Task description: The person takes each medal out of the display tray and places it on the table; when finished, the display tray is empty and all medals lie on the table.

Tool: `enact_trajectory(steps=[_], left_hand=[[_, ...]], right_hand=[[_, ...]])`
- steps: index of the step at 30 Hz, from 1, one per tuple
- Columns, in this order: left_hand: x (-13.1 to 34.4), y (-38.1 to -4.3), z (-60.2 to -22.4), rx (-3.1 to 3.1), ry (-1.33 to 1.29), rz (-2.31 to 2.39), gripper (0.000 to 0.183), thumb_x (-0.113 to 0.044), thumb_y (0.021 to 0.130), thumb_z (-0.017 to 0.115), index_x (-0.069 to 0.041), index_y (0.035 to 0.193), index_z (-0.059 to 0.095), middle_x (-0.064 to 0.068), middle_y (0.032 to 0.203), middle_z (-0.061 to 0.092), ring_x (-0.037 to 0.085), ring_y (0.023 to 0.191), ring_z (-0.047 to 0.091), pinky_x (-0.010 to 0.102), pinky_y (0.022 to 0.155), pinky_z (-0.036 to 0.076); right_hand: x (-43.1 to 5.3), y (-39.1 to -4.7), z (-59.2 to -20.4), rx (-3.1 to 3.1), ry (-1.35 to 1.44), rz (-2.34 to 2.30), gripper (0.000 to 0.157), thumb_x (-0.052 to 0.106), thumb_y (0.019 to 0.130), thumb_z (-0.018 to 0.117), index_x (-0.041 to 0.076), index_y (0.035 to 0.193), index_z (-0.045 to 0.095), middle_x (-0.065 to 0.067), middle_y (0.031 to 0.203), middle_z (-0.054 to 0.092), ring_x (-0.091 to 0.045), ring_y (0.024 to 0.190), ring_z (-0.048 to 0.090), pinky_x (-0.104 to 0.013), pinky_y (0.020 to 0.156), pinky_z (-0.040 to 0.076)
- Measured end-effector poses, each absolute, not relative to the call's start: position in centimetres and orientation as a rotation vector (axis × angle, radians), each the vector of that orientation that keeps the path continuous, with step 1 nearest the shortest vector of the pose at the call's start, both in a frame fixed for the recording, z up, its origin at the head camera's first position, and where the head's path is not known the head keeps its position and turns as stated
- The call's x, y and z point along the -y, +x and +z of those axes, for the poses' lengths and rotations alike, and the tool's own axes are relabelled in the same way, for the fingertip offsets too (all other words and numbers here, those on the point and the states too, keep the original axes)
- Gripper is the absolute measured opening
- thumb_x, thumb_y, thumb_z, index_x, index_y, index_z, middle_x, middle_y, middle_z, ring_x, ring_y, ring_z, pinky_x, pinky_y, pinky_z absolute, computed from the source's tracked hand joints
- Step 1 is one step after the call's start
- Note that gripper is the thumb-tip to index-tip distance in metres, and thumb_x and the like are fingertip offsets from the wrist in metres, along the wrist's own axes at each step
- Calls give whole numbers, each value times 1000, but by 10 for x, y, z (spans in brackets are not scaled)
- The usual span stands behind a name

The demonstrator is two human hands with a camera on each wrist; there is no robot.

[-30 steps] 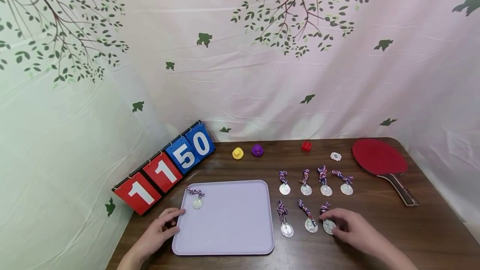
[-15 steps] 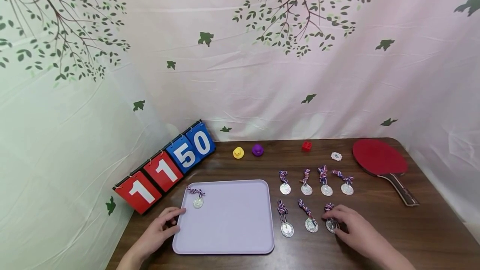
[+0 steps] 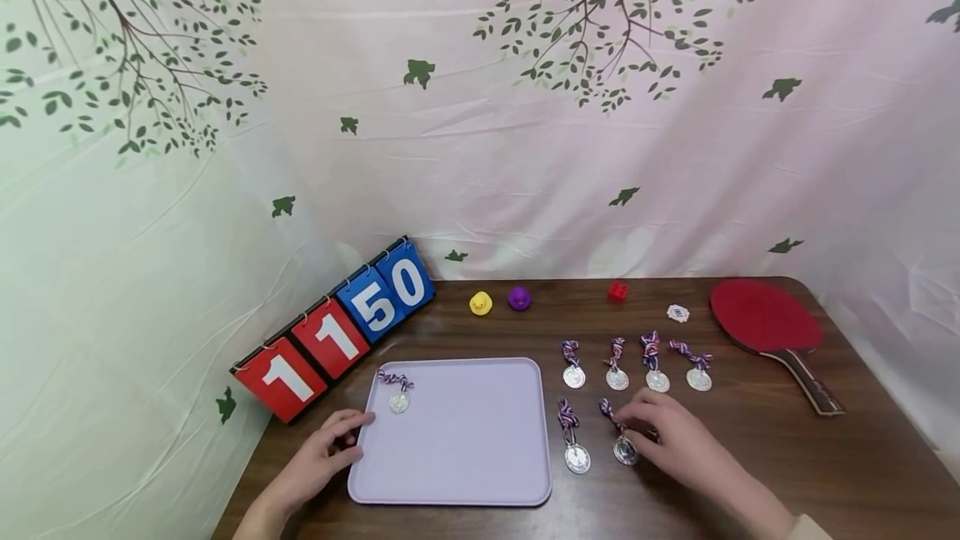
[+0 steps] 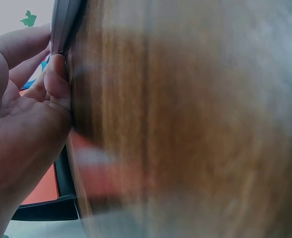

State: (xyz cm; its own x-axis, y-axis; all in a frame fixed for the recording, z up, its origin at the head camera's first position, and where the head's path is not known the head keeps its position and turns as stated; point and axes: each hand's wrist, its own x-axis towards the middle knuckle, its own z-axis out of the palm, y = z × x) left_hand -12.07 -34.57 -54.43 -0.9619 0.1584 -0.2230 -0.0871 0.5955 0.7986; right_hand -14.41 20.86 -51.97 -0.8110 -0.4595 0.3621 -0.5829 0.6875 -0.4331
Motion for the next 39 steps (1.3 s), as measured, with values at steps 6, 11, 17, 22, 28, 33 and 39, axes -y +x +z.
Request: enact_trajectory(steps=[6, 11, 17, 22, 28, 33, 39], left_hand=[[346, -121, -545, -2564, 60, 1298, 42, -19, 89, 67, -28, 129, 58, 3, 125, 47, 24, 104, 43, 27, 77, 41], [346, -121, -544, -2573, 67, 1295, 42, -18, 90, 66, -28, 130, 58, 3, 126, 47, 24, 105, 43, 28, 78, 41], [347, -123, -544, -2576, 64, 1290, 42, -19, 90, 66, -29, 129, 58, 2, 127, 46, 24, 106, 42, 28, 79, 42], [346, -123, -545, -2571, 51, 1293, 43, -19, 89, 67, -30, 129, 58, 1, 128, 46, 25, 106, 42, 29, 79, 42], [345, -124, -546, -2565, 57, 1301, 44, -20, 89, 67, -31, 131, 57, 1, 129, 45, 24, 106, 42, 29, 79, 41], [344, -123, -545, -2556, 57, 1321, 44, -18, 90, 66, -29, 131, 57, 1, 128, 45, 24, 106, 42, 29, 78, 42], [346, -122, -545, -2559, 54, 1305, 43, -20, 90, 66, -30, 131, 57, 1, 129, 45, 24, 106, 42, 29, 79, 41]], right_hand=[[-158, -160, -516, 2641, 967, 861, 20, 11, 81, 74, 21, 97, 71, 13, 95, 60, -3, 88, 57, -29, 77, 49], [-112, -173, -512, 2669, 1084, 887, 17, 13, 85, 70, 18, 101, 70, 8, 98, 62, -6, 90, 59, -31, 80, 49], [-53, -188, -510, 2716, 1242, 898, 19, 12, 86, 67, 14, 104, 69, 5, 97, 64, -8, 87, 60, -26, 79, 48], [-6, -189, -510, 2746, 1369, 829, 19, 12, 86, 66, 16, 105, 70, 5, 94, 63, -4, 80, 55, -24, 78, 46], [46, -194, -515, 2857, 1403, 765, 25, 15, 88, 65, 20, 112, 69, 6, 97, 62, -2, 79, 52, -24, 78, 46], [80, -203, -522, 2917, 1356, 810, 35, 22, 91, 65, 25, 125, 62, 4, 111, 62, -7, 99, 57, -29, 88, 47], [105, -212, -531, 2927, 1253, 803, 40, 27, 93, 62, 28, 132, 57, 0, 115, 60, -13, 101, 56, -31, 89, 46]])
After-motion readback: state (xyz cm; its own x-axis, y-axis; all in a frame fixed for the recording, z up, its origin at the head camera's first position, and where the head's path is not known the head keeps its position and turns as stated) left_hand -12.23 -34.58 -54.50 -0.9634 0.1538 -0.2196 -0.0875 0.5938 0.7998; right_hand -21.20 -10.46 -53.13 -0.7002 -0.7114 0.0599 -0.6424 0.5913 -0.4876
